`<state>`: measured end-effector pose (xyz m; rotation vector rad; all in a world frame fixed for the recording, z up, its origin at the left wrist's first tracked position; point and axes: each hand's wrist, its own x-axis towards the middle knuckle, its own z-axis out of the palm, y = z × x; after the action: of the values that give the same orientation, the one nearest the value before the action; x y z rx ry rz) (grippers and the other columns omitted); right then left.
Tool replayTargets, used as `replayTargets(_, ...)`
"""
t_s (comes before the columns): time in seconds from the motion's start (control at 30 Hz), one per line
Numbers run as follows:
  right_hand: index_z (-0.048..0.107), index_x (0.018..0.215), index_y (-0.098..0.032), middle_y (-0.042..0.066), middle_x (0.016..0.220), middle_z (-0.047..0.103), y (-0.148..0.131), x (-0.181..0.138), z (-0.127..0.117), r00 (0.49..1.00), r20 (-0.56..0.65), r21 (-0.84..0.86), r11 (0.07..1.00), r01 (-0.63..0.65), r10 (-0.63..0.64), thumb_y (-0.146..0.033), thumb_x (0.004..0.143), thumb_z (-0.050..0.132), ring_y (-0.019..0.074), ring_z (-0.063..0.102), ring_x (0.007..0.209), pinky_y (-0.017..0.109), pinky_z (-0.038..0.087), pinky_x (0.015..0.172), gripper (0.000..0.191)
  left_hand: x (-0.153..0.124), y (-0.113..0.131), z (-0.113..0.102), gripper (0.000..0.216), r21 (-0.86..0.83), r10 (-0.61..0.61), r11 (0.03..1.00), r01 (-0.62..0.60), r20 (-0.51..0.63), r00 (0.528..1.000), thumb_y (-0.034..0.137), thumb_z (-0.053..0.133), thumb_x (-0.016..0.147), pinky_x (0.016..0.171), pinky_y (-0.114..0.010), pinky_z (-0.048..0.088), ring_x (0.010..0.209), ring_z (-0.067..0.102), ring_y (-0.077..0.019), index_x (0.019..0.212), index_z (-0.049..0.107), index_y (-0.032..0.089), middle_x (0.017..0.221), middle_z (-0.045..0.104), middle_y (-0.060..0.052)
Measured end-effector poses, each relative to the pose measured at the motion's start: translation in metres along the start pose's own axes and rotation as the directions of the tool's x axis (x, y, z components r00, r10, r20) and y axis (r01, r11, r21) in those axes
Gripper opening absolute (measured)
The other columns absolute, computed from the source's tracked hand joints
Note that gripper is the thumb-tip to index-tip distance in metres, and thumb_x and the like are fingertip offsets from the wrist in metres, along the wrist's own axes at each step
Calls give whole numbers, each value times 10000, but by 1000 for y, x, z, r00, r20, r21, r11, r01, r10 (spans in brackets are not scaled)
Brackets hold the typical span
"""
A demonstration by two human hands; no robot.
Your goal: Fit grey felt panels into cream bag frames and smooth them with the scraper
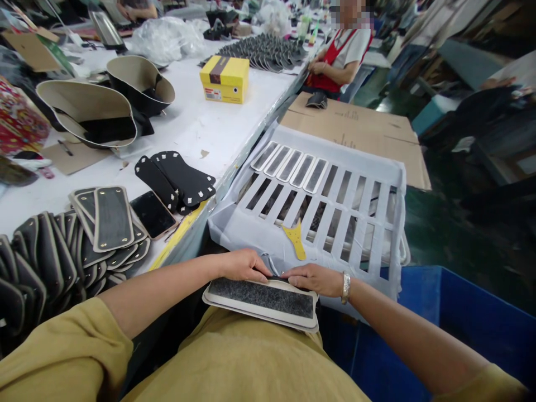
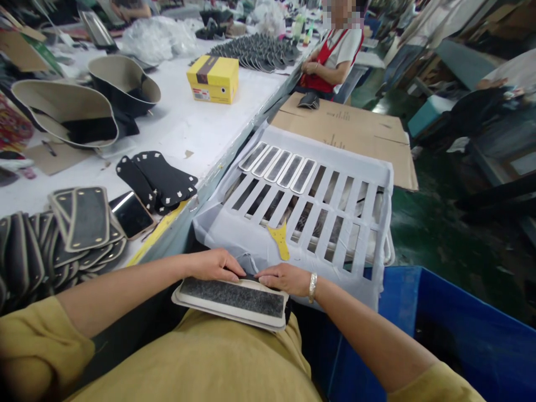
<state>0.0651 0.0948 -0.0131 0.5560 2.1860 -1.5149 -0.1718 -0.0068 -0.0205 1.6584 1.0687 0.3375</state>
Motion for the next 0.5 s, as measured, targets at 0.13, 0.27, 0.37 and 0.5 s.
replayTargets(0.13,532,1253,-170,60,1225,579,-4,1,5,1000,11,-20,1000,7,-7,-597,850,353,216,535,1102,321,384,983,613,0,3,1,320,16,-3,1000,3,0,1000,267,587,805,826,-175,428,947,626,-155,1105,640,168,1084,658,-48)
replayTargets(0.27,496,1287,-178,64,1255,555,-10,0,6,1000,10,-118,993,11,-10,-575,869,322,228,514,1132,336,378,990,602,0,9,3,302,54,-6,999,7,-12,1000,240,589,804,820,-173,428,942,628,-151,1090,648,166,1080,659,-49)
replayTargets(0.37,481,1300,-205,59,1272,541,-13,0,6,1000,13,-215,976,23,-20,-551,877,319,235,503,1147,346,373,993,570,0,12,4,288,83,10,997,-7,-37,999,216,582,807,817,-171,425,937,630,-148,1079,654,157,1071,663,-56)
replayTargets(0.5,466,1310,-184,77,1293,522,-12,2,7,999,27,-267,963,33,-27,-528,886,310,235,495,1159,351,358,1007,568,-2,13,7,278,92,33,995,-27,-59,998,226,569,817,814,-167,418,939,629,-145,1074,658,170,1071,664,-50)
